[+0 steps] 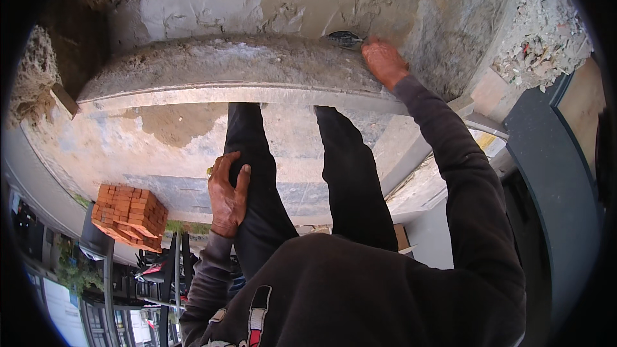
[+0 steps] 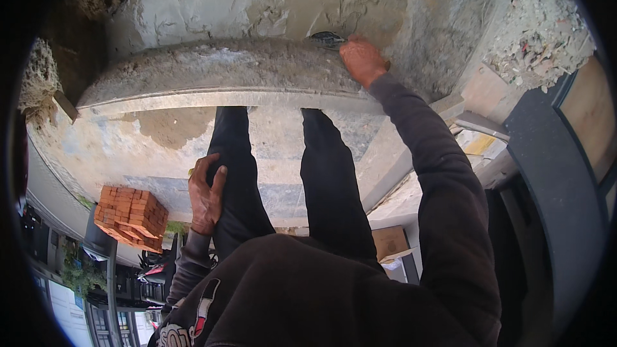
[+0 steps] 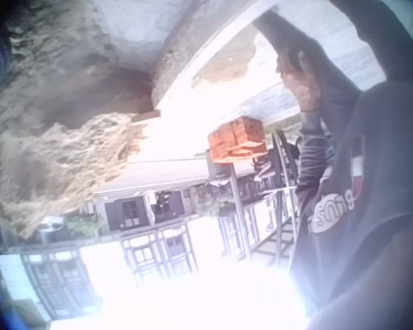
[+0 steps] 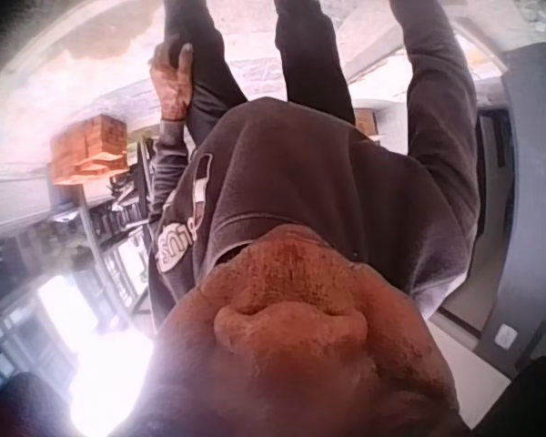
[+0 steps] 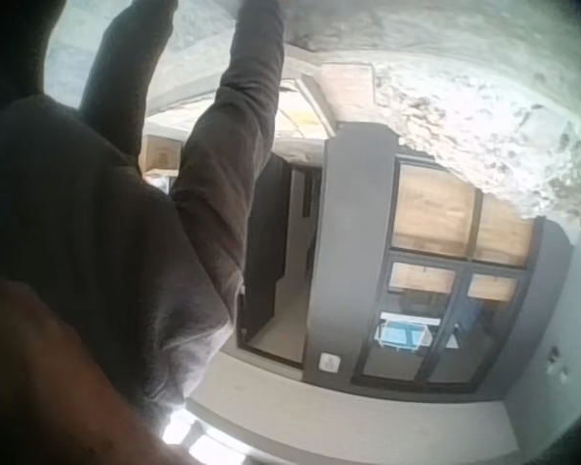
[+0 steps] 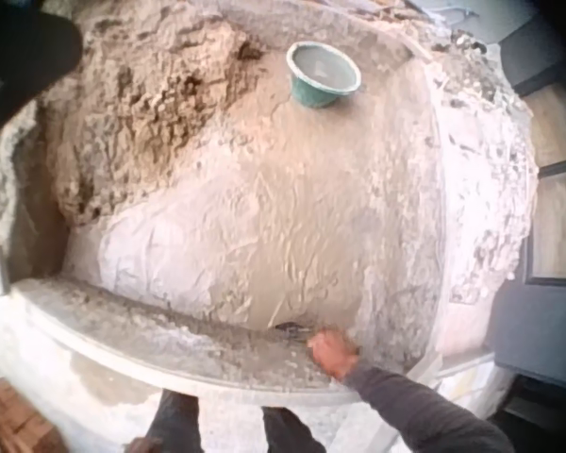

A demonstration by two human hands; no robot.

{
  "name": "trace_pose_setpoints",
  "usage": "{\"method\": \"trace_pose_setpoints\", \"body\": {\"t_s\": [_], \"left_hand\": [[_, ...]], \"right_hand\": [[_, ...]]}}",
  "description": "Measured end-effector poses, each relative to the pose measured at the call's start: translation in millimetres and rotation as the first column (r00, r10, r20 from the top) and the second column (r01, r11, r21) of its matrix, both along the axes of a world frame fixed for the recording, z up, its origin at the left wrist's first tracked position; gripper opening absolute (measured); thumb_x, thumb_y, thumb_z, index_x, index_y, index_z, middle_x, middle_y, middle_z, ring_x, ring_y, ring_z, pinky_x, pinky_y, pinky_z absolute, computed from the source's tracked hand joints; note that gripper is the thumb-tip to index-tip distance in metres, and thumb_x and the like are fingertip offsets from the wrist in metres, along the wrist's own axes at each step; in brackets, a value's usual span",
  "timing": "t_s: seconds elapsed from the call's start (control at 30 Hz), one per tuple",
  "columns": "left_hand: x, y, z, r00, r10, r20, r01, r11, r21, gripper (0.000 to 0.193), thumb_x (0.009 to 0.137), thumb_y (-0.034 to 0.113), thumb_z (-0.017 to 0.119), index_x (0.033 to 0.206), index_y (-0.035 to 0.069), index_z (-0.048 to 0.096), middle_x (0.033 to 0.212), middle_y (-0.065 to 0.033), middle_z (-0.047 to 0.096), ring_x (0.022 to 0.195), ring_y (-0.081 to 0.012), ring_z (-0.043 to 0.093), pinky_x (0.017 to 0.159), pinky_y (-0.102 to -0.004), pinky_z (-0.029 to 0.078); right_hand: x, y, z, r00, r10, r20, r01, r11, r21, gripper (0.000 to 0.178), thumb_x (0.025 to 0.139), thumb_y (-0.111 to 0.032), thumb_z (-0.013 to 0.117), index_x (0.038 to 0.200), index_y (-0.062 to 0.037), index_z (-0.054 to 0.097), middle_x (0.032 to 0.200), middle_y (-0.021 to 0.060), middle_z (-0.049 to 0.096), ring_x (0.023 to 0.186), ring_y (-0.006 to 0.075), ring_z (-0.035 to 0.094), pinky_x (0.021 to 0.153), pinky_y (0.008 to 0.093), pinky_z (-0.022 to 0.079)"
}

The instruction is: The person uses a trowel to smooth wet concrete inside a wooden frame on the ground, spreading the mixture evenly across the surface.

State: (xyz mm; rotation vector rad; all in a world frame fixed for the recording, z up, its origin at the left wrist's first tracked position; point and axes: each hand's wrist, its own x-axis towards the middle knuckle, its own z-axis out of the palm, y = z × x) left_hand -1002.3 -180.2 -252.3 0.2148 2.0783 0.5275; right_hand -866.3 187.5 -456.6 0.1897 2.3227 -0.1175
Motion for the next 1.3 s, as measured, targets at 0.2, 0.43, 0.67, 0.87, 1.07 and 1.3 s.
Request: {"method": "trace_pose_setpoints", "body": {"t_s": [0.2, 0.43, 0.67, 0.87, 1.07, 1.3], "left_hand": [[0, 0, -1, 1.000, 0.005, -0.005, -0.004, 1.000, 0.012, 0.032, 0.089, 0.019, 0.063, 0.111, -0.003, 0.061, 0.106, -0.0208, 0.062, 0.102, -0.0380, 0.058, 0.094, -0.0431, 0.043], [0, -3, 0, 1.000, 0.018, 0.001, -0.018, 1.000, -0.009, 0.031, 0.089, 0.018, 0.063, 0.112, -0.003, 0.061, 0.106, -0.0209, 0.062, 0.102, -0.0377, 0.059, 0.093, -0.0425, 0.043], [-1, -1, 1, 1.000, 0.011, -0.012, -0.011, 1.000, -0.005, 0.031, 0.089, 0.017, 0.063, 0.112, -0.003, 0.061, 0.106, -0.0211, 0.062, 0.102, -0.0374, 0.059, 0.093, -0.0421, 0.044], [1, -1, -2, 1.000, 0.002, -0.003, -0.002, 1.000, -0.001, 0.031, 0.089, 0.017, 0.063, 0.112, -0.003, 0.061, 0.107, -0.0206, 0.062, 0.103, -0.0377, 0.059, 0.093, -0.0419, 0.044], [0, 0, 1, 1.000, 0.027, 0.009, -0.027, 1.000, -0.004, 0.031, 0.090, 0.017, 0.062, 0.112, -0.003, 0.061, 0.107, -0.0203, 0.062, 0.103, -0.0368, 0.059, 0.094, -0.0414, 0.043], [2, 1, 1, 1.000, -0.004, 0.001, 0.004, 1.000, -0.015, 0.031, 0.089, 0.017, 0.062, 0.113, -0.004, 0.061, 0.108, -0.0204, 0.062, 0.103, -0.0367, 0.059, 0.094, -0.0413, 0.043]], "right_hand": [[-3, 4, -19, 0.996, -0.061, -0.070, 0.056, 0.996, -0.073, 0.016, 0.084, -0.007, 0.057, 0.089, -0.0038, 0.072, 0.103, 0.0171, 0.064, 0.096, 0.0335, 0.064, 0.083, 0.0419, 0.054], [1, 10, -2, 0.994, -0.101, -0.031, 0.096, 0.986, -0.139, 0.019, 0.087, -0.007, 0.053, 0.090, -0.0040, 0.071, 0.101, 0.0212, 0.066, 0.092, 0.0364, 0.065, 0.081, 0.0437, 0.054], [1, 22, -12, 0.980, -0.131, 0.148, 0.147, 0.984, -0.104, 0.024, 0.090, -0.010, 0.049, 0.097, -0.0048, 0.072, 0.106, 0.0201, 0.066, 0.103, 0.0337, 0.065, 0.084, 0.0431, 0.054], [1, 16, -33, 0.947, -0.306, 0.096, 0.316, 0.941, -0.121, 0.024, 0.091, -0.011, 0.050, 0.099, -0.0062, 0.071, 0.107, 0.0170, 0.067, 0.103, 0.0341, 0.065, 0.087, 0.0415, 0.053], [9, 34, -33, 0.985, -0.164, 0.045, 0.166, 0.985, -0.037, 0.019, 0.089, -0.013, 0.055, 0.097, -0.0062, 0.070, 0.104, 0.0192, 0.066, 0.100, 0.0346, 0.065, 0.086, 0.0447, 0.052], [8, 36, -27, 0.985, -0.171, -0.016, 0.167, 0.976, -0.143, 0.017, 0.091, -0.013, 0.054, 0.093, -0.0062, 0.069, 0.099, 0.0180, 0.068, 0.096, 0.0335, 0.065, 0.083, 0.0455, 0.051]]}}
